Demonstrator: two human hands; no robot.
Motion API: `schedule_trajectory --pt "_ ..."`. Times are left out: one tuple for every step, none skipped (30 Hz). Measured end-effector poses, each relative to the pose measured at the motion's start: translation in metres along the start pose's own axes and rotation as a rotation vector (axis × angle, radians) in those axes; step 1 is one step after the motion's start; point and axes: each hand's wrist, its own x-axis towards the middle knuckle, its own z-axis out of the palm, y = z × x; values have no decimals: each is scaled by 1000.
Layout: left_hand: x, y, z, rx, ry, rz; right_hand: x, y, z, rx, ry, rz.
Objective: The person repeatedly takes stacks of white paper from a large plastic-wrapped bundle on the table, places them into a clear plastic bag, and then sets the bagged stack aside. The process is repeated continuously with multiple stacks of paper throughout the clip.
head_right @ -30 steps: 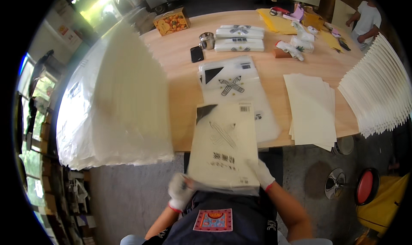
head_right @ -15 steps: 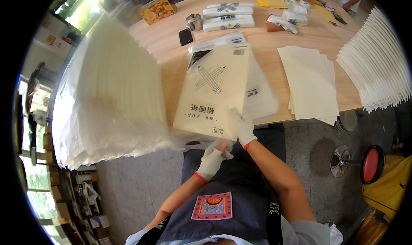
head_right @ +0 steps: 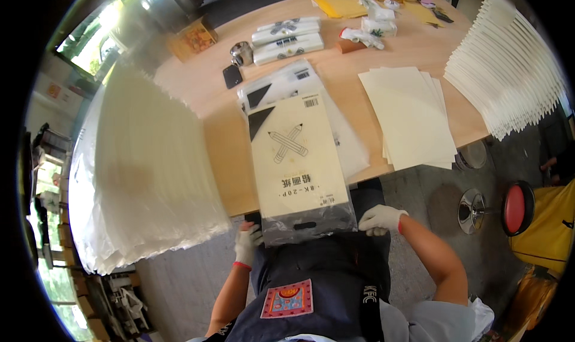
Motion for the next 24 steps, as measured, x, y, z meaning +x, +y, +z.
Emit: schedule_trajectory --pt "6 1 15 31 -71 -67 4 4 -4 45 113 -45" --pt "1 16 33 282 -240 -46 8 6 -8 101 235 -90" --pt "3 19 49 376 -289 281 8 1 -10 149 352 -140" --pt "1 26 54 543 -229 336 13 -7 -3 202 430 -237" --pt "-16 57 71 709 -167 388 26 -8 1 295 461 -273" --pt "-21 74 74 503 -253 445 31 -22 10 361 415 -318" --pt "-41 107 88 554 -260 610 38 -35 20 423 362 -358" --pt "-66 142 102 607 -256 774 50 -43 31 316 472 -334" --pt "-82 165 106 641 -278 867 67 -44 44 550 306 -452" --pt "-95 184 116 715 -242 992 82 -39 55 787 138 -562" --pt "-113 206 121 874 -247 1188 94 -50 55 1016 -58 -656" --pt "-136 231 117 968 -296 1252 85 -78 63 995 -77 -689" --pt "-160 253 108 1063 -350 1300 67 -104 79 979 -91 -714" --pt "-177 270 97 1026 -303 1473 62 -125 79 962 -176 -743" --pt "-193 283 80 995 -248 1641 51 -154 81 878 -184 -760" --pt "-210 294 62 943 -171 1666 33 -189 83 803 -173 -786" --pt "-226 303 41 1001 46 1730 16 -224 84 731 -151 -815" --pt "-231 303 20 788 305 1759 -3 -265 91 631 -228 -948" --pt "-235 315 -2 576 338 1706 -15 -305 96 530 -291 -1074" --pt "-242 329 -20 358 359 1664 -21 -344 96 401 -231 -1051" --pt "-246 350 -26 102 551 1499 -28 -380 111 347 -194 -1050" --pt "-249 373 -44 101 544 1531 -37 -416 127 293 -155 -1051" --pt "-239 392 -72 27 557 1591 -54 -445 153 312 -131 -1087" --pt "-231 399 -98 5 559 1515 -59 -463 159 110 -81 -1110"
